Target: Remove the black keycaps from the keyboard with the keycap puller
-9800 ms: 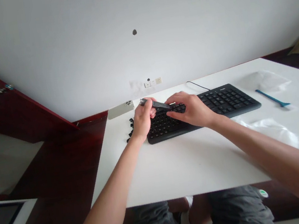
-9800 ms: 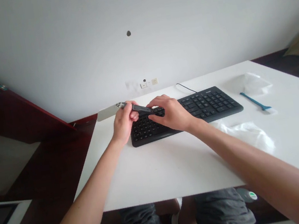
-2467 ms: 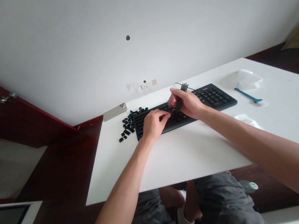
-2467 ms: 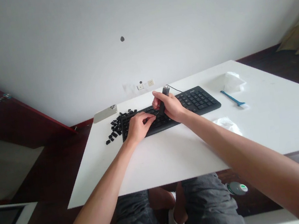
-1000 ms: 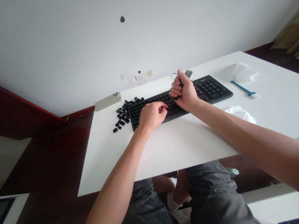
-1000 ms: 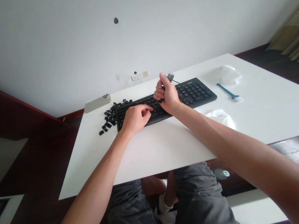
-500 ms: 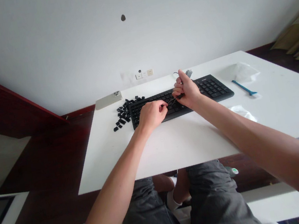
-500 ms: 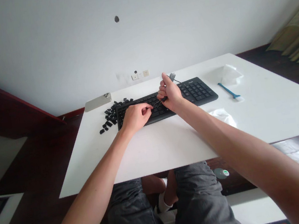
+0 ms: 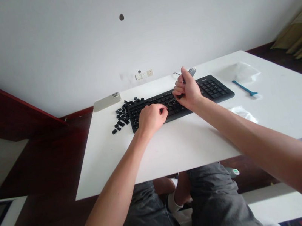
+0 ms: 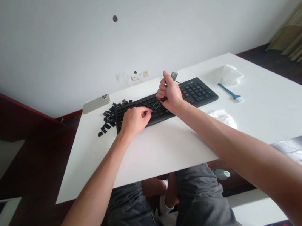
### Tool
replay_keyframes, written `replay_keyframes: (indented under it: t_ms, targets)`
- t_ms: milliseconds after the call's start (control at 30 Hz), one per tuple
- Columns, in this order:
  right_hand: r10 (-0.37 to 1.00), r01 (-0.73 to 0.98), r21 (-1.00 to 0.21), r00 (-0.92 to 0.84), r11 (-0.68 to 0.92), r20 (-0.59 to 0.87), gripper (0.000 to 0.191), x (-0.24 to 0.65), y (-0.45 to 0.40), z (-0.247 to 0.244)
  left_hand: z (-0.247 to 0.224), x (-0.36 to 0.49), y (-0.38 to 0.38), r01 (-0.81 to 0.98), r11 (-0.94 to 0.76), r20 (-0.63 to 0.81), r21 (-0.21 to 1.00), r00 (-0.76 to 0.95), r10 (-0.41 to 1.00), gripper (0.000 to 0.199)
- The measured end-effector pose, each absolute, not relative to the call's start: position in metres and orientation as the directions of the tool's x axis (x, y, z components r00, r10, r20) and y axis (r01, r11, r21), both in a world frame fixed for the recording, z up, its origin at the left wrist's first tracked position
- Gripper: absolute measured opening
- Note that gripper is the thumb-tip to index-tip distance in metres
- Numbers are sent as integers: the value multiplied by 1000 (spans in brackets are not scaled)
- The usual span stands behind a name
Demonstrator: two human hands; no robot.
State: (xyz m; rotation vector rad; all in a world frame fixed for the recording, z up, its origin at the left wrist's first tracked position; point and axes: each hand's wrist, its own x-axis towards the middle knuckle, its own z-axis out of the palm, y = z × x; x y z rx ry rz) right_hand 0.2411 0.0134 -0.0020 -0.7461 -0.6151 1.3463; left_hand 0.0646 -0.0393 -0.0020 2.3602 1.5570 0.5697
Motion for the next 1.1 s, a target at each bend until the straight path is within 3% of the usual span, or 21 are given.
replay_keyframes:
  t_ms: [367,700,800,967,1100]
  targets:
    - [990,-458,-882,131,111,56,57,227,2,2,3,63,-41,724,-319,60,612,360,931,30]
    - [979,-587,-807,118,-66,-166,57,239,19,-5,-9,53,-27,566,-207,-79,798,439,895,37]
    - [984,-535,-844,128,-39,-127,59,236,18,-4,-7,54,-29,588,-223,-68,777,430,900,34]
    - [999,-411,-912,49,11,-10,57,226,11,3,1,62,-37,717,-302,67,628,336,939,24]
    - [995,-313,-948,-55,59,80,62,222,5,6,0,62,-37,750,-348,139,563,329,934,32]
